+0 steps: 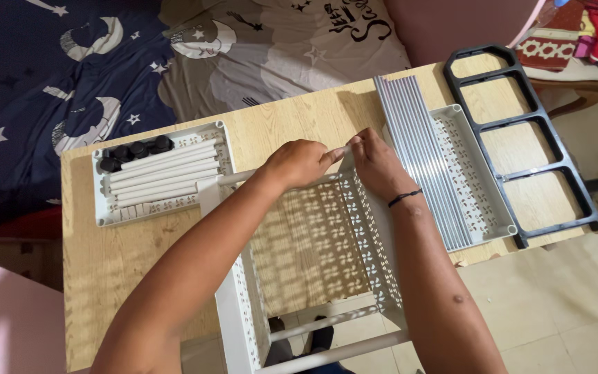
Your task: The person assembles a white plastic storage crate by inserting white plastic rods into the slots of perforated side panels. They connect the panels to form a rectangular frame and continue adding rods to complete the structure.
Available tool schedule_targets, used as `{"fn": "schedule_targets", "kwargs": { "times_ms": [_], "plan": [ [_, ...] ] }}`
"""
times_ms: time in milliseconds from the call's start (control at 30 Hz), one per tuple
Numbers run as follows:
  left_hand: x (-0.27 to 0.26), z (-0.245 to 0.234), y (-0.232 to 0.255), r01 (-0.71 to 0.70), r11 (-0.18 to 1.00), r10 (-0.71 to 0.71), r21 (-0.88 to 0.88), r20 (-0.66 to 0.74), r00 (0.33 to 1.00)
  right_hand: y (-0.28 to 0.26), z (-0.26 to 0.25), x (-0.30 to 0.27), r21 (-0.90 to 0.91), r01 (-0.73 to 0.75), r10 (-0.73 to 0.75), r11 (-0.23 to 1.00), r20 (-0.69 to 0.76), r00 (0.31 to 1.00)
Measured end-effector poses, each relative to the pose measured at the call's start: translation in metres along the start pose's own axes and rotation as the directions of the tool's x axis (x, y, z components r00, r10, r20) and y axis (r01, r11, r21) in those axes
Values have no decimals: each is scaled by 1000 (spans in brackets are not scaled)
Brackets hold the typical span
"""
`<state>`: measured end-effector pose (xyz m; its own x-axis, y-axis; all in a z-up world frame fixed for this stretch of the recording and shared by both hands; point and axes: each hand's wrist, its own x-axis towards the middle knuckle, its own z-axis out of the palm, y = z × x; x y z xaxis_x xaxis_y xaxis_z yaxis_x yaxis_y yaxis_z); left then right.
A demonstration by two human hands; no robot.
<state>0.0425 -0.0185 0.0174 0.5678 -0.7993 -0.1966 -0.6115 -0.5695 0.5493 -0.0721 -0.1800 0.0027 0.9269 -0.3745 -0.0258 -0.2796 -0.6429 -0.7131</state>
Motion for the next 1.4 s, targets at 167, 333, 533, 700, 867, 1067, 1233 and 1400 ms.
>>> {"fn": "schedule_targets", "kwargs": {
  "times_ms": [167, 333, 533, 700, 867, 1067, 1233, 1400],
  "plan": [
    [-6, 4, 0, -36, 998, 41, 56, -87, 995, -1, 3, 1, 53, -9, 12, 999, -54, 998],
    [-21, 16, -2, -183, 949, 252, 255, -272, 929, -1, 4, -1, 157, -63, 72, 986, -52, 996],
    [-30, 26, 0, -255, 877, 440, 407, -469, 766, -8, 0, -2, 171, -100, 107, 980, -35, 994],
    [-28, 33, 4, -159, 906, 354, 392, -496, 793, -7, 1, -1, 159, -123, 129, 980, -28, 991],
    [-21, 40, 7, -90, 946, 244, 312, -497, 833, 0, 6, 1, 140, -54, 65, 989, -72, 995],
    [-15, 21, 2, -92, 978, 141, 187, -267, 953, 9, 12, 7, 104, -30, 39, 994, -78, 996],
    [-10, 13, 3, -96, 987, 125, 129, -245, 962, 14, 14, 8, 96, 30, -19, 995, -116, 993],
    [-9, 16, 0, -104, 988, 131, 111, -277, 952, 12, 15, 5, 109, 31, -16, 994, -133, 991]
  ]
}}
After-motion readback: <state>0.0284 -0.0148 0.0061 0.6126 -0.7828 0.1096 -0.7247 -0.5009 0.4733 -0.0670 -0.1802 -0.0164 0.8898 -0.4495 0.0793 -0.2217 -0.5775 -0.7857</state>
